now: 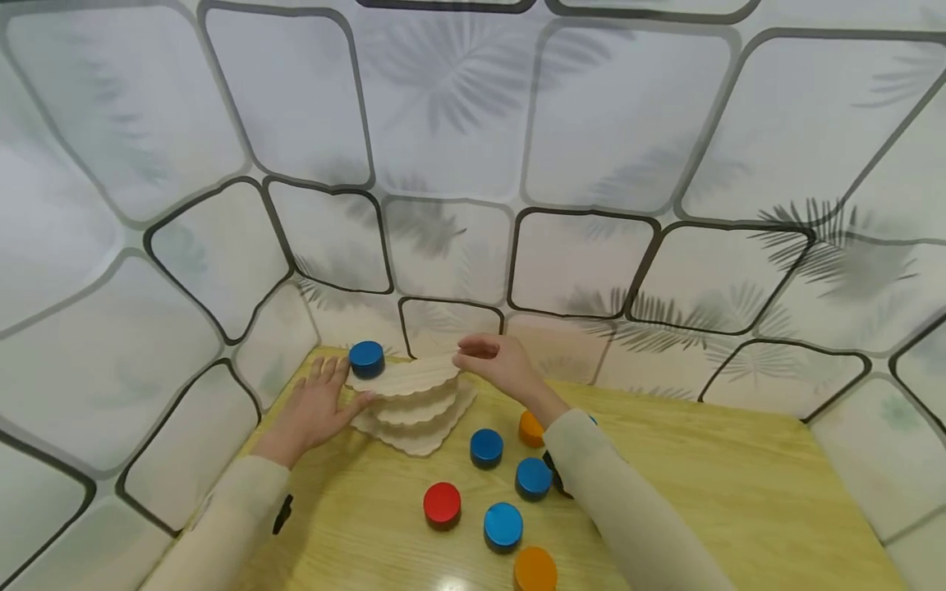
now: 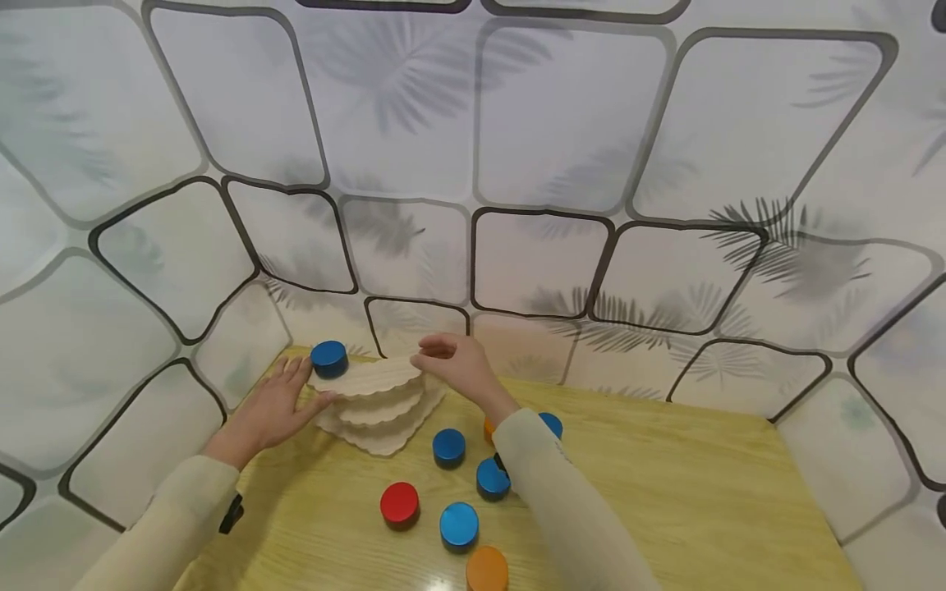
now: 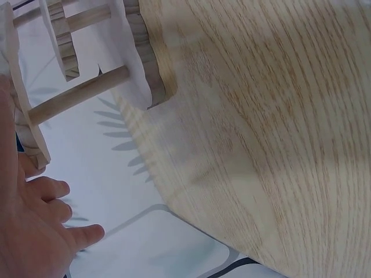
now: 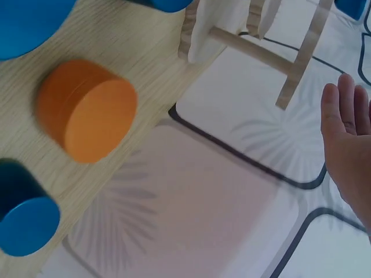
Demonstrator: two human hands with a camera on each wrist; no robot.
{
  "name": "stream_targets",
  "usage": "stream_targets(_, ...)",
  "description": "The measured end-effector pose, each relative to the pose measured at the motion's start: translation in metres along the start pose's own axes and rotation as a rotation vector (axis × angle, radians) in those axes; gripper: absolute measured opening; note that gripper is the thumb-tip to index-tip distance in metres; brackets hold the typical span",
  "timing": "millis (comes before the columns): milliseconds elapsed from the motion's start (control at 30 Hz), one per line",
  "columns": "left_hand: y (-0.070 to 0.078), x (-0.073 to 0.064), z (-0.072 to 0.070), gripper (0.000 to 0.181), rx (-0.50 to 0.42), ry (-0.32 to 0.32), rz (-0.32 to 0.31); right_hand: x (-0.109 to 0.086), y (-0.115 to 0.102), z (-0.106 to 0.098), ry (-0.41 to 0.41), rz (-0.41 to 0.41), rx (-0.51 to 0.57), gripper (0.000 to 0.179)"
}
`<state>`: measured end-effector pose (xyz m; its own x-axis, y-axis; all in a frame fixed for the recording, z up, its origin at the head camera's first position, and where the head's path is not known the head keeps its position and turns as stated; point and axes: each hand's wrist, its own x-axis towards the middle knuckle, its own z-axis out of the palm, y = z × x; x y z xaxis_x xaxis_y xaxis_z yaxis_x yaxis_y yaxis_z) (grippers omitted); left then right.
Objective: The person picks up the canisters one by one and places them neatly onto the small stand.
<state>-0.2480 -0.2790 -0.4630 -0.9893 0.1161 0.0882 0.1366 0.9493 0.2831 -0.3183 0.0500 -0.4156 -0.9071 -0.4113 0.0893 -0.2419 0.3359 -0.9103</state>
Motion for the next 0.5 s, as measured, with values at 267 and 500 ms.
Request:
stream_targets(267,0.004,-0.001,0.001,0.096,0.003,-0.013,0.001,-0.042,0.021,-0.033,0.033,0.016,-0.038,0.04)
stream_targets(500,0.004,-0.002,-0.002,0.096,0.032,0.004,0.014,-0.077,0.039,-0.058,0.047,0.042,-0.023,0.044)
